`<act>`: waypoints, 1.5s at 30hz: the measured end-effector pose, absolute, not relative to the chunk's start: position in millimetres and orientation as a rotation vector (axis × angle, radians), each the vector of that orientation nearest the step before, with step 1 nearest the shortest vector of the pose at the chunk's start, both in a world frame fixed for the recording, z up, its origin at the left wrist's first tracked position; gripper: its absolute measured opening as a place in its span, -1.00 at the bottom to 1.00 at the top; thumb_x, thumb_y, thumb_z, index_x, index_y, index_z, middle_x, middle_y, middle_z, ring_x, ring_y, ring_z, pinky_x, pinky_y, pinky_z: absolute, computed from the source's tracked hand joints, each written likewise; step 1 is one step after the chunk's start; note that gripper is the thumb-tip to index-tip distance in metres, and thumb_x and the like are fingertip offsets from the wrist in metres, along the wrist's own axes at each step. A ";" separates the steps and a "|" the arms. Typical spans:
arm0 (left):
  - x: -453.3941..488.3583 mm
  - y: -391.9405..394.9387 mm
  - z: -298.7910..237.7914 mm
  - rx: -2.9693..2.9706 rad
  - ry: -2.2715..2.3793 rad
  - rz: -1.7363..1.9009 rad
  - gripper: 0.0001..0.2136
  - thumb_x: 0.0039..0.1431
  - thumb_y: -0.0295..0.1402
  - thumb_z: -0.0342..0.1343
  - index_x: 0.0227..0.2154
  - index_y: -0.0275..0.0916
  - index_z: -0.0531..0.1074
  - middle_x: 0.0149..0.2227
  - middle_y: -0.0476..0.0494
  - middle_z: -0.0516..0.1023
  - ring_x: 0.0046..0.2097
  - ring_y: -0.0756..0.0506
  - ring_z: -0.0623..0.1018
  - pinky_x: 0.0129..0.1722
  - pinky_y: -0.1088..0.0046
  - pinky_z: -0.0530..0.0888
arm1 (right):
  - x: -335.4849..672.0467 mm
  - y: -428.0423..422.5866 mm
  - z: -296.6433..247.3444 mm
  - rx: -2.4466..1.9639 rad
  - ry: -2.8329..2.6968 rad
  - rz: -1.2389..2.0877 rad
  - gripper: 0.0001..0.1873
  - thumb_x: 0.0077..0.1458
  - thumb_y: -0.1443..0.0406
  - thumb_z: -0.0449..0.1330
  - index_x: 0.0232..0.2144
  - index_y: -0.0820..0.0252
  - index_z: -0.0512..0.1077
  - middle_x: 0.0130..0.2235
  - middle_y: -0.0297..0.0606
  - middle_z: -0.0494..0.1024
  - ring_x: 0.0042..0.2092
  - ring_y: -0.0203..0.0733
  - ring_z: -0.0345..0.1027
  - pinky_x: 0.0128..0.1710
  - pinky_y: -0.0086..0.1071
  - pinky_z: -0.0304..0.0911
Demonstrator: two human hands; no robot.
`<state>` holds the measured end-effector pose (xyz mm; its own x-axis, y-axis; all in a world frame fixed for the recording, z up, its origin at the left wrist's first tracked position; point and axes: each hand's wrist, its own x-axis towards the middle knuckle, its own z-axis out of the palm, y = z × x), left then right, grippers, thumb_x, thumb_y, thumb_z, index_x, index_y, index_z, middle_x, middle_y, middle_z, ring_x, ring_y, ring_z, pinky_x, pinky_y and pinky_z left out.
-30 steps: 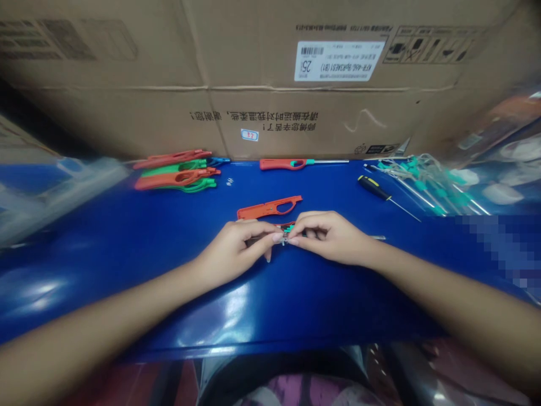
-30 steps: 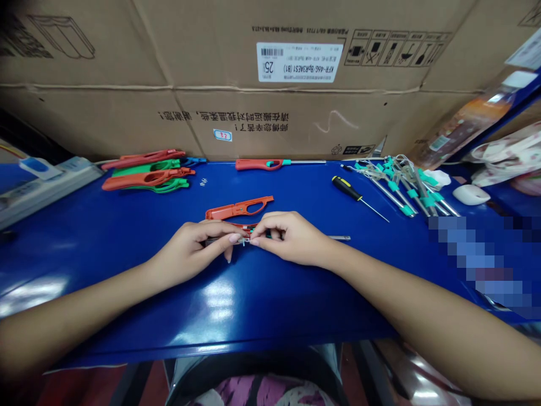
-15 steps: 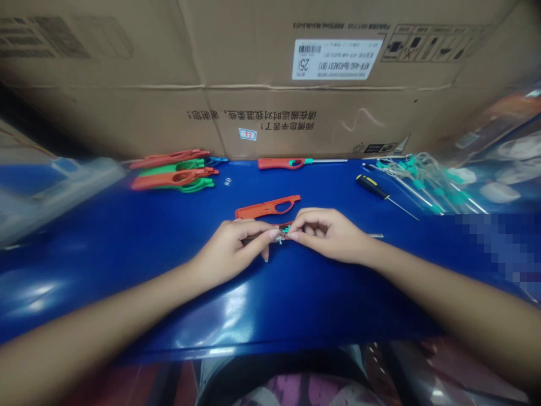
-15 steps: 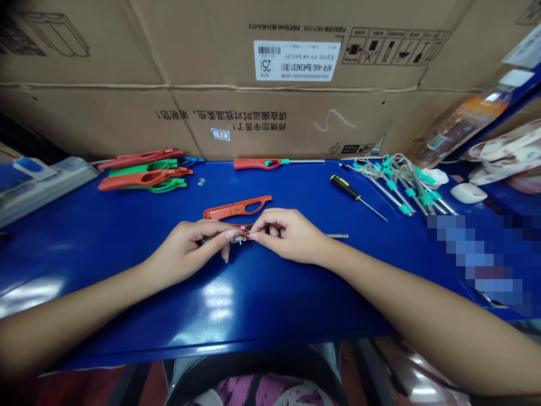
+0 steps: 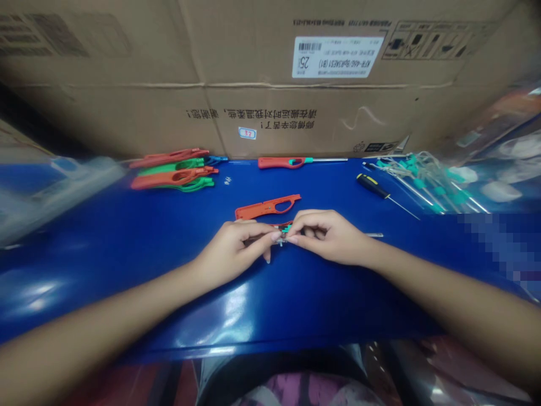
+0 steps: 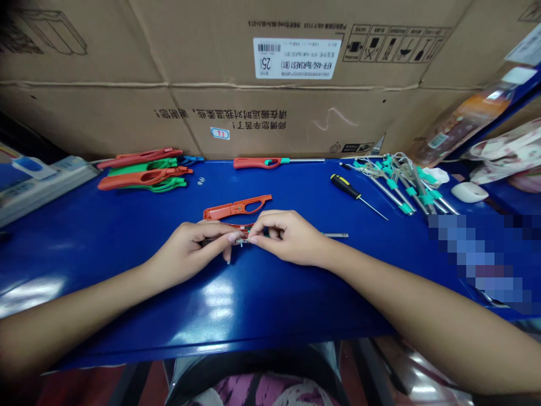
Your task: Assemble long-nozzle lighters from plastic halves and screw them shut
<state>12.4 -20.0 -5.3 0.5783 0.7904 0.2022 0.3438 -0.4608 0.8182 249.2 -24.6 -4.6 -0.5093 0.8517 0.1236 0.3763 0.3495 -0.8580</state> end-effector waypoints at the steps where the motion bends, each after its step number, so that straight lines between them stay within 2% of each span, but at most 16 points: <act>1: 13.1 -20.2 -5.3 2.042 0.901 0.749 -0.79 0.37 -0.28 0.13 -0.26 -0.23 0.63 -0.48 0.01 0.64 -0.39 0.01 0.58 -0.30 0.57 0.48 | 249.1 -24.7 -4.4 -1.062 -2.050 1.081 -0.84 0.22 0.25 0.25 -0.33 0.21 0.57 -0.34 -0.32 0.46 -0.48 -0.42 0.14 -0.50 -0.45 0.05; 9: 16.2 -22.2 -5.9 2.041 0.909 0.736 -0.63 0.42 -0.23 0.04 -0.44 -0.24 0.61 -0.46 -0.02 0.66 -0.32 -0.04 0.63 -0.22 0.51 0.48 | 249.6 -24.0 -4.2 -1.018 -2.109 1.037 -0.85 0.24 0.26 0.24 -0.33 0.21 0.57 -0.33 -0.30 0.51 -0.45 -0.40 0.18 -0.46 -0.44 0.08; 13: 16.8 -21.2 -7.7 2.039 0.912 0.722 -0.61 0.44 -0.22 0.03 -0.46 -0.24 0.60 -0.44 -0.02 0.66 -0.31 -0.03 0.62 -0.19 0.50 0.47 | 249.2 -24.7 -4.6 -1.024 -2.115 1.031 -0.84 0.24 0.26 0.23 -0.34 0.21 0.56 -0.32 -0.29 0.51 -0.43 -0.38 0.20 -0.44 -0.43 0.11; 15: 17.0 -20.7 -7.8 2.047 0.902 0.716 -0.65 0.44 -0.22 0.02 -0.38 -0.24 0.60 -0.46 -0.01 0.64 -0.33 -0.02 0.61 -0.22 0.51 0.46 | 248.8 -25.2 -5.1 -1.029 -2.104 1.031 -0.85 0.23 0.27 0.23 -0.35 0.21 0.55 -0.33 -0.29 0.50 -0.43 -0.38 0.20 -0.43 -0.43 0.12; 17: 16.7 -20.8 -7.1 2.053 0.902 0.701 -0.72 0.44 -0.22 0.01 -0.22 -0.24 0.57 -0.45 0.01 0.61 -0.38 0.01 0.57 -0.28 0.53 0.46 | 248.3 -25.6 -5.5 -1.039 -2.075 1.035 -0.86 0.22 0.27 0.24 -0.35 0.21 0.55 -0.34 -0.31 0.47 -0.46 -0.40 0.17 -0.44 -0.43 0.11; 19: 15.4 -21.4 -5.8 2.074 0.905 0.692 -0.75 0.43 -0.21 0.02 -0.07 -0.24 0.50 -0.38 0.00 0.59 -0.38 0.02 0.55 -0.33 0.54 0.45 | 248.0 -25.5 -5.6 -1.051 -2.038 1.056 -0.85 0.21 0.26 0.24 -0.35 0.22 0.54 -0.35 -0.32 0.45 -0.48 -0.41 0.14 -0.46 -0.43 0.10; 21: 13.2 -21.9 -4.9 2.121 0.911 0.680 -0.75 0.40 -0.21 0.06 -0.01 -0.24 0.43 -0.32 -0.03 0.57 -0.36 0.01 0.53 -0.34 0.54 0.45 | 248.1 -25.0 -5.4 -1.062 -2.001 1.089 -0.83 0.21 0.23 0.24 -0.36 0.23 0.53 -0.35 -0.32 0.44 -0.48 -0.41 0.14 -0.47 -0.43 0.09; 25: 8.0 -18.6 -6.4 2.241 0.884 0.704 -0.78 0.35 -0.30 0.12 -0.01 -0.23 0.39 -0.30 -0.02 0.55 -0.34 0.01 0.52 -0.33 0.55 0.45 | 249.1 -23.2 -5.3 -1.082 -1.934 1.136 -0.82 0.19 0.21 0.26 -0.36 0.23 0.52 -0.39 -0.34 0.41 -0.48 -0.41 0.11 -0.50 -0.44 0.04; 30: 4.0 -9.8 -10.6 2.354 0.815 0.764 -0.84 0.35 -0.36 0.14 -0.05 -0.19 0.49 -0.09 -0.07 0.63 -0.14 -0.02 0.62 -0.15 0.54 0.49 | 250.3 -21.5 -5.8 -1.106 -1.875 1.181 -0.83 0.15 0.22 0.27 -0.36 0.23 0.52 -0.42 -0.36 0.39 -0.47 -0.39 0.13 -0.48 -0.43 0.07; 35: 2.5 -9.0 -9.9 2.403 0.794 0.839 -0.83 0.33 -0.39 0.16 -0.06 -0.21 0.55 -0.09 -0.11 0.65 -0.10 -0.06 0.63 -0.11 0.50 0.51 | 249.7 -21.2 -6.3 -1.122 -1.857 1.195 -0.83 0.14 0.22 0.27 -0.37 0.24 0.51 -0.45 -0.38 0.37 -0.48 -0.39 0.13 -0.49 -0.43 0.06; 41: 2.2 -6.8 -10.7 2.398 0.791 0.853 -0.81 0.32 -0.39 0.18 -0.05 -0.22 0.58 -0.12 -0.11 0.67 -0.10 -0.06 0.63 -0.08 0.49 0.50 | 249.7 -20.8 -10.2 -1.101 -1.855 1.138 -0.84 0.16 0.24 0.26 -0.35 0.25 0.55 -0.32 -0.29 0.46 -0.45 -0.39 0.19 -0.46 -0.43 0.11; 45: 2.9 -7.1 -12.4 2.358 0.818 0.846 -0.82 0.32 -0.37 0.19 -0.07 -0.21 0.59 -0.12 -0.10 0.68 -0.13 -0.06 0.64 -0.11 0.49 0.51 | 250.4 -20.7 -11.3 -1.080 -1.860 1.127 -0.85 0.16 0.26 0.26 -0.35 0.24 0.55 -0.33 -0.30 0.46 -0.45 -0.39 0.20 -0.47 -0.43 0.12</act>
<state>2.9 -7.1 -12.4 0.6264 0.6761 0.3881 0.3646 -0.6941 0.6207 250.4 -20.7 -11.3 -0.4084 0.9022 0.1387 0.2947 0.2741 -0.9154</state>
